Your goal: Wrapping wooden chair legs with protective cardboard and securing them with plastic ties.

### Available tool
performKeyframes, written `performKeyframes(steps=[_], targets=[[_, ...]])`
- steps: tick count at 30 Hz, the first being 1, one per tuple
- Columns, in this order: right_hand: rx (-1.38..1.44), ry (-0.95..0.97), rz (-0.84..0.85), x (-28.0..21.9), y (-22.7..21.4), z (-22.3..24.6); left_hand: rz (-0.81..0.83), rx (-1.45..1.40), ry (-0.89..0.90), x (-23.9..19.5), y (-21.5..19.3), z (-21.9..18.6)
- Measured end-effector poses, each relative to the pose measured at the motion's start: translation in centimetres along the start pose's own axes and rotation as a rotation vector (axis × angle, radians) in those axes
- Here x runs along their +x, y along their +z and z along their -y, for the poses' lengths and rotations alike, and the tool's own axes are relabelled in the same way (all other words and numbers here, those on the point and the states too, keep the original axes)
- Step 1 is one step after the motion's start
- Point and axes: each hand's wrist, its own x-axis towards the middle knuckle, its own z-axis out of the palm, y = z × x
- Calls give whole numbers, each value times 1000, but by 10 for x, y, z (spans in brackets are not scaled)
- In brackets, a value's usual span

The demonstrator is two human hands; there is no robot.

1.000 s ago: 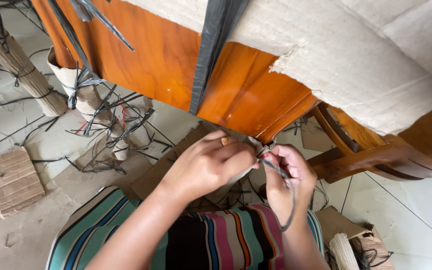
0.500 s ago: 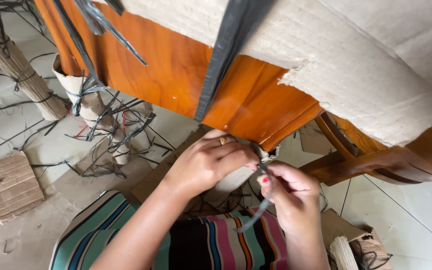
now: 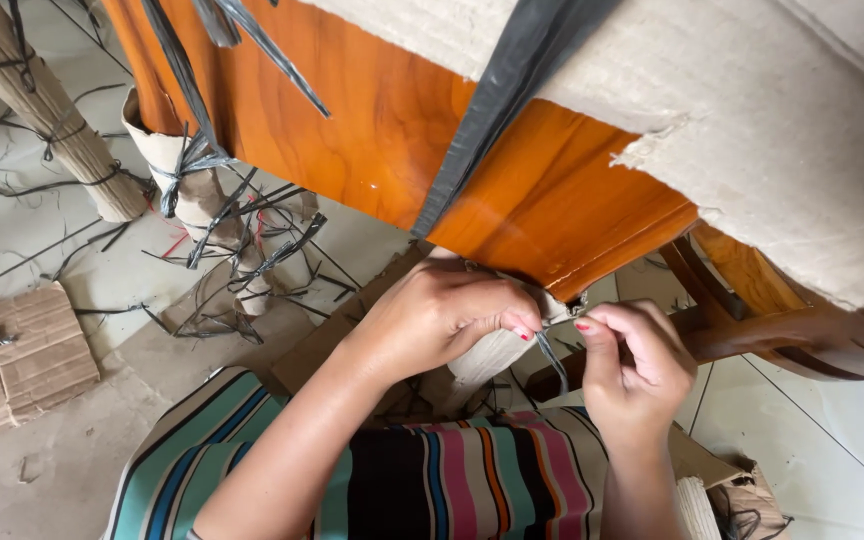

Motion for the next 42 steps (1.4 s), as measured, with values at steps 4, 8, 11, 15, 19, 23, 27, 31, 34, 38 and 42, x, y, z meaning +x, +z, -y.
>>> performKeyframes(steps=[4,8,11,15,19,23,27,31,34,38,42], targets=[[37,51,-9,0,-7,6,0,164,3,-5,3,-2],[244,140,220,-7,-22,10,-46,278,-57,-6,9,-2],[321,156,312,-10,-15,24,-60,300,-38,-8,10,-6],[328,149,239,-12,-5,34,-17,274,14,-13,8,-10],[363,122,165,-8,-1,48,45,288,45,-17,6,-5],[284,150,112,-9,2,52,81,293,66,-16,2,-5],[221,95,78,-12,6,47,19,242,73,-17,1,-6],[224,28,80,-10,5,43,-19,193,48,-18,6,-2],[120,2,91,-6,1,46,-18,130,21,-16,7,-3],[-68,-80,51,-4,-1,41,-20,143,56,-14,7,-7],[-55,-125,34,-3,-2,44,-45,146,77,-12,9,-9]])
